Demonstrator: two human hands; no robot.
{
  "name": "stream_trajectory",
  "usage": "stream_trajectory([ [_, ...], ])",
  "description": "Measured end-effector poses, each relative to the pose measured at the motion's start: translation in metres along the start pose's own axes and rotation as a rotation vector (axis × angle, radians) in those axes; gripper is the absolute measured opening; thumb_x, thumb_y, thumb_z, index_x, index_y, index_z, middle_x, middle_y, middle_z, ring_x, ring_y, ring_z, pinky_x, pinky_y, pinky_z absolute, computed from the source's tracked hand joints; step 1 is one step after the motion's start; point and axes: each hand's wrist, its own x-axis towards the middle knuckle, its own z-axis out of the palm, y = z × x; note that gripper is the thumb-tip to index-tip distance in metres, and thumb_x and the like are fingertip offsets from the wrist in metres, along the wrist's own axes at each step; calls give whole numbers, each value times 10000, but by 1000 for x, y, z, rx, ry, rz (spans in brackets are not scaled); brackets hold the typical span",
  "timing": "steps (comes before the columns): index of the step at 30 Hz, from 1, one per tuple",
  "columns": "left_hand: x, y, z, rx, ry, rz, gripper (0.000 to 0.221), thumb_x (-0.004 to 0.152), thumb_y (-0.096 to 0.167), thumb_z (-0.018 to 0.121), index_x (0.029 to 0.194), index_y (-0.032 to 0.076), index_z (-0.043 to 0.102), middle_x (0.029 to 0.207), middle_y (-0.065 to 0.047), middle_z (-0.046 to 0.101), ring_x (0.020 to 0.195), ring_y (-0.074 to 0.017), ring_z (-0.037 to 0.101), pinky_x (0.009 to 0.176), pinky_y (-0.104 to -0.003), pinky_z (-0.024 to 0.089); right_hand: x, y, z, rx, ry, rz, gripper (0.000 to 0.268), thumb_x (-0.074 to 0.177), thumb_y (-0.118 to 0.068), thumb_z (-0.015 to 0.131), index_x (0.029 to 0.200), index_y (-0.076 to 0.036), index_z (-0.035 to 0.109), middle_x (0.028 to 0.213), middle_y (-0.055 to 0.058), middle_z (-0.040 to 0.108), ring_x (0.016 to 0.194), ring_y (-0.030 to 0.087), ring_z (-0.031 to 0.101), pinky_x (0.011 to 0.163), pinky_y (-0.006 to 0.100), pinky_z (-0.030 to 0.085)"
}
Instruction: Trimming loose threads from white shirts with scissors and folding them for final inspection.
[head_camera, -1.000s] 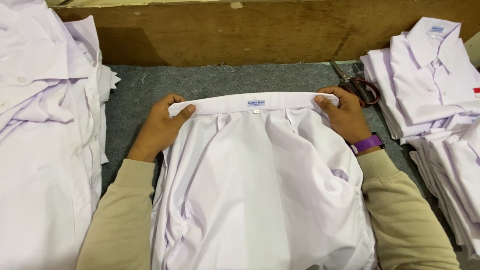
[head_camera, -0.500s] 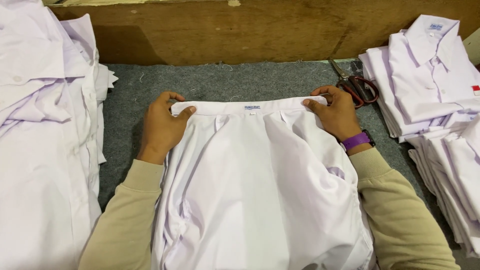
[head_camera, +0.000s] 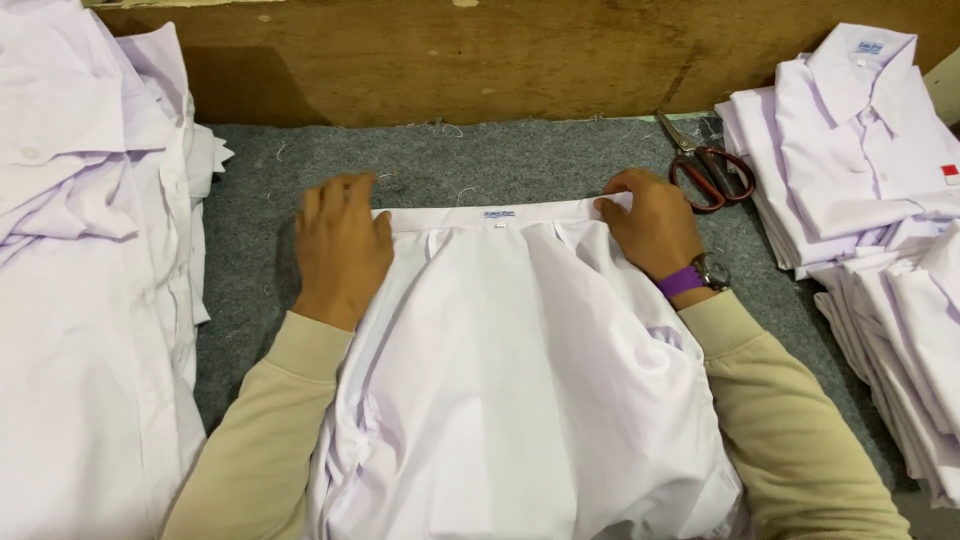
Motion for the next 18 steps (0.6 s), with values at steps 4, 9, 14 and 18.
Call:
stream_trajectory([
  [4,-7,45,7,-102,-147,312,462,1000,225,575,1406,2,569,1417,-249,542,1396,-441,411,1120,-593,318,-3,-22,-21,-284,-62,-281,247,967,-216,721,1180,-91,732,1096,164,732,1030,388,702,834,474,585],
  [9,-24,79,23,-116,-499,381,621,1046,334,422,1533,-48,370,1591,-287,353,1508,-480,236,1200,-642,152,-18,-84,-9,-224,-290,-315,274,995,-205,600,1221,-100,714,1137,139,743,1093,387,698,865,525,584],
  [14,-20,70,25,-57,-618,368,687,1015,331,350,1611,16,214,1694,-167,187,1566,-376,102,1228,-591,45,-44,-94,38,-354,-357,-523,549,1075,-356,401,1460,16,522,1489,261,529,1412,452,462,1105,592,418],
  [18,-16,67,16,-61,-652,347,714,1003,374,382,1624,68,206,1700,-142,178,1572,-350,98,1227,-605,12,-44,-93,23,-336,-464,-445,633,1094,-439,320,1540,-1,421,1579,238,434,1484,422,364,1180,578,320],
])
